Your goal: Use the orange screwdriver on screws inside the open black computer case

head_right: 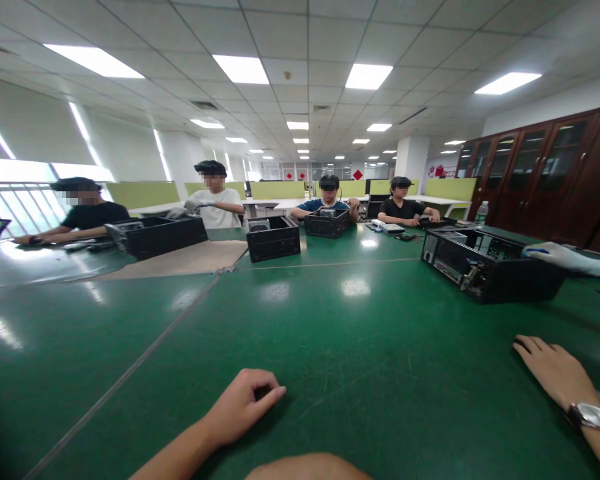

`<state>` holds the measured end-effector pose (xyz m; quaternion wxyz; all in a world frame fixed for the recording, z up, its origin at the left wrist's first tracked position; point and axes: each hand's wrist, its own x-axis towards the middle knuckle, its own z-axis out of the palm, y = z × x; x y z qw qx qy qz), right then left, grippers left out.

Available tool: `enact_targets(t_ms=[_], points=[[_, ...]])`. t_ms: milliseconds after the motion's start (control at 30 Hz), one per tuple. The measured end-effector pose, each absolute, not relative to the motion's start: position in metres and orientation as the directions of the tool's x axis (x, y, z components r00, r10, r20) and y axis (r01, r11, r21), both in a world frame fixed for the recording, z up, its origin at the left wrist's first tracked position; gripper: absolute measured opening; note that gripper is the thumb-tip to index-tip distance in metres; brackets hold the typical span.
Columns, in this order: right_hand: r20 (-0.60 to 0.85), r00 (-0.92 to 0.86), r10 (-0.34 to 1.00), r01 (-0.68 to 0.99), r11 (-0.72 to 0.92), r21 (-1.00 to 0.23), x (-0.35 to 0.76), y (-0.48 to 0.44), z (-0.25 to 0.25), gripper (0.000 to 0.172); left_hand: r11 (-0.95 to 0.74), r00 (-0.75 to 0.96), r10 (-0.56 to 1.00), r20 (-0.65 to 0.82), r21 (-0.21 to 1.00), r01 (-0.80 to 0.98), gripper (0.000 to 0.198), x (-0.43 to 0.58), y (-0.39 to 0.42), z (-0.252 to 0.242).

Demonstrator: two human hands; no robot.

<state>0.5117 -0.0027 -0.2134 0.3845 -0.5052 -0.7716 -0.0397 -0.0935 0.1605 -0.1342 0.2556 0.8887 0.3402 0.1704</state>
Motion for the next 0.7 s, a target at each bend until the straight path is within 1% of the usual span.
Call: enact_targets(t_ms=[33, 67, 100, 167, 200, 233, 300, 367, 433, 500, 567, 633, 700], points=[[0.652, -0.183, 0.736, 0.808, 0.49, -0.327, 0.51, -0.002, -0.214, 0.058, -0.639, 0.711, 0.691, 0.129, 0.57, 0.517, 0.038, -0.094, 0.161, -0.135], [0.632, -0.19, 0.752, 0.807, 0.486, -0.335, 0.507, -0.001, -0.214, 0.058, -0.64, 0.711, 0.691, 0.131, 0.568, 0.518, 0.039, -0.094, 0.161, -0.135], [0.566, -0.208, 0.798, 0.811, 0.464, -0.356, 0.503, 0.0, -0.212, 0.058, -0.643, 0.711, 0.69, 0.133, 0.565, 0.518, 0.039, -0.094, 0.161, -0.136], [0.374, -0.249, 0.894, 0.822, 0.398, -0.406, 0.497, 0.001, -0.208, 0.058, -0.649, 0.712, 0.688, 0.14, 0.558, 0.517, 0.039, -0.094, 0.161, -0.137], [0.292, -0.256, 0.922, 0.825, 0.365, -0.431, 0.496, 0.0, -0.206, 0.058, -0.652, 0.713, 0.687, 0.143, 0.555, 0.517, 0.039, -0.094, 0.161, -0.137], [0.246, -0.255, 0.935, 0.821, 0.344, -0.455, 0.496, 0.0, -0.202, 0.057, -0.654, 0.712, 0.687, 0.148, 0.554, 0.516, 0.039, -0.095, 0.161, -0.137], [0.242, -0.236, 0.941, 0.803, 0.329, -0.497, 0.496, -0.002, -0.191, 0.054, -0.649, 0.707, 0.691, 0.152, 0.561, 0.514, 0.039, -0.096, 0.16, -0.136], [0.281, -0.203, 0.938, 0.775, 0.33, -0.539, 0.486, -0.003, -0.172, 0.056, -0.64, 0.693, 0.702, 0.164, 0.574, 0.512, 0.038, -0.096, 0.159, -0.135], [0.269, -0.201, 0.942, 0.72, 0.328, -0.611, 0.448, -0.003, -0.149, 0.058, -0.63, 0.67, 0.718, 0.186, 0.582, 0.514, 0.034, -0.097, 0.157, -0.134], [0.11, -0.354, 0.929, 0.625, 0.322, -0.711, 0.38, 0.001, -0.13, 0.056, -0.627, 0.647, 0.732, 0.216, 0.587, 0.513, 0.031, -0.097, 0.156, -0.132], [-0.027, -0.534, 0.845, 0.531, 0.31, -0.789, 0.295, 0.008, -0.123, 0.058, -0.629, 0.62, 0.742, 0.254, 0.584, 0.514, 0.027, -0.095, 0.155, -0.128], [-0.063, -0.612, 0.789, 0.494, 0.318, -0.809, 0.215, 0.015, -0.128, 0.055, -0.647, 0.591, 0.744, 0.312, 0.555, 0.522, 0.023, -0.09, 0.156, -0.123], [-0.096, -0.662, 0.744, 0.478, 0.319, -0.819, 0.157, 0.022, -0.137, 0.038, -0.696, 0.586, 0.713, 0.384, 0.483, 0.53, 0.02, -0.078, 0.16, -0.112]])
